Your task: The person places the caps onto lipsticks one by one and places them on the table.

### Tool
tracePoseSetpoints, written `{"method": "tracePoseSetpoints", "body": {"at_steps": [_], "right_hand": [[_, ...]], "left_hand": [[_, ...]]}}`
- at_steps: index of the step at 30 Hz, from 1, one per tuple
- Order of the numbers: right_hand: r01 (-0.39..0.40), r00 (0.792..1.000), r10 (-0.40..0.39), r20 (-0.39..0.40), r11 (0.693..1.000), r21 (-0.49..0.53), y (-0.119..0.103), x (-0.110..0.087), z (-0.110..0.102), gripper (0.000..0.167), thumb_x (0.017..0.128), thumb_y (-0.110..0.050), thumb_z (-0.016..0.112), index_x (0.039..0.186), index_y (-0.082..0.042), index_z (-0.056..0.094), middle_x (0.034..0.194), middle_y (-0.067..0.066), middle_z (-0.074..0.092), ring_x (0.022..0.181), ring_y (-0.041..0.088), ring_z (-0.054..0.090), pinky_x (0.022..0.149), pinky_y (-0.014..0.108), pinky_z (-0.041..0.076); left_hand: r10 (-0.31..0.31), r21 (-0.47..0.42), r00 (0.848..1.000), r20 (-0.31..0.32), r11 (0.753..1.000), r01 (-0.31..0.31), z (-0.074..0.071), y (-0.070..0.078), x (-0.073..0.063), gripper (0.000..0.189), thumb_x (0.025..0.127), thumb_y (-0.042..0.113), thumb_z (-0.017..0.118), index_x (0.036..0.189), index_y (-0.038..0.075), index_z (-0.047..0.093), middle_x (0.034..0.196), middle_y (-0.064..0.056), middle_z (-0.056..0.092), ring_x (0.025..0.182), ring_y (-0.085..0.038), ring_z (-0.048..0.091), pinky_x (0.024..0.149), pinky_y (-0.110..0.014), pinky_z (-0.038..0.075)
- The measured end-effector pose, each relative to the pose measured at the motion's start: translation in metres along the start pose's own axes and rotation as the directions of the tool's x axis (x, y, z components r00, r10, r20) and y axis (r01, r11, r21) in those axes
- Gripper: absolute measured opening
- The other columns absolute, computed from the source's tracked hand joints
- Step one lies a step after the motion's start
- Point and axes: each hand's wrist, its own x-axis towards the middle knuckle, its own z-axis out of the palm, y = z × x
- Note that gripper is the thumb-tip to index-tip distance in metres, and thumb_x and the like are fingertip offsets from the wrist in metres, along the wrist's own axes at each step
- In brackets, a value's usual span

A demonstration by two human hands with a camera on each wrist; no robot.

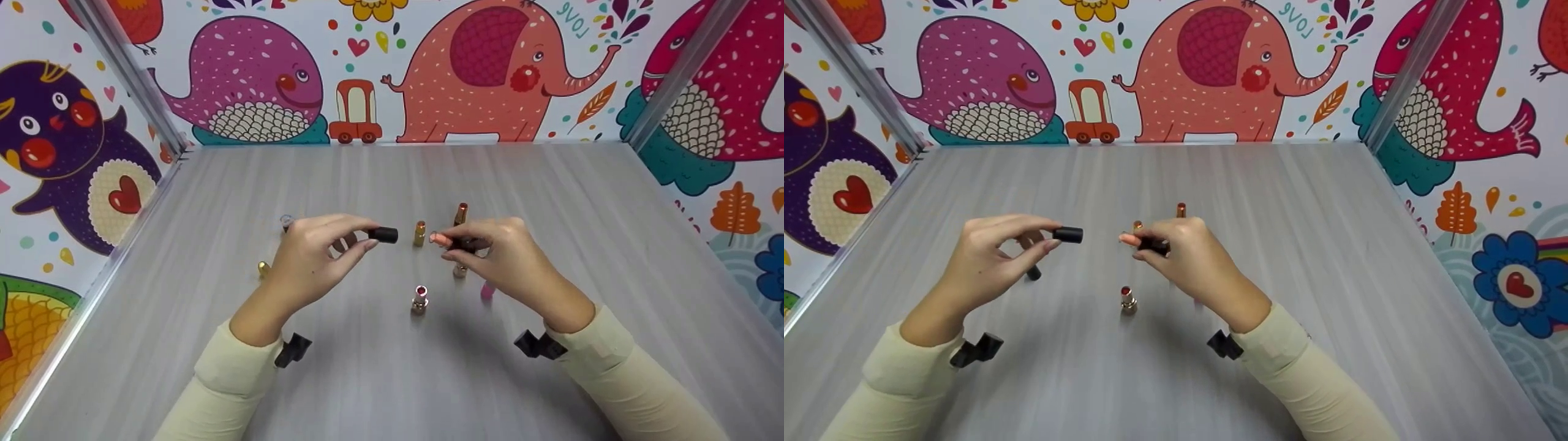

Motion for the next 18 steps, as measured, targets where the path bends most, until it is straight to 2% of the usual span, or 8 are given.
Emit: {"method": "tracePoseSetpoints", "body": {"at_steps": [6,18], "right_hand": [[0.073,0.997,-0.074,-0.022,0.995,-0.062,-0.004,-0.001,0.001,0.028,0.084,-0.007,0.091,0.11,-0.009,0.084,0.097,-0.001,0.081,0.077,0.005,0.074,0.07,0.024,0.062],[0.176,0.983,-0.181,-0.033,0.977,-0.116,-0.008,-0.005,0.005,0.03,0.08,-0.004,0.093,0.107,-0.005,0.083,0.093,0.002,0.08,0.068,0.005,0.071,0.062,0.021,0.06]], "left_hand": [[-0.03,-0.03,0.999,0.012,0.999,0.031,0.009,0.003,-0.002,0.021,0.093,0.008,0.084,0.114,0.006,0.081,0.099,-0.004,0.081,0.072,-0.013,0.07,0.063,-0.031,0.061],[-0.003,-0.043,0.999,0.043,0.999,0.005,0.022,0.008,-0.003,0.02,0.093,0.009,0.084,0.113,0.006,0.081,0.097,-0.004,0.082,0.07,-0.011,0.071,0.063,-0.026,0.06]]}}
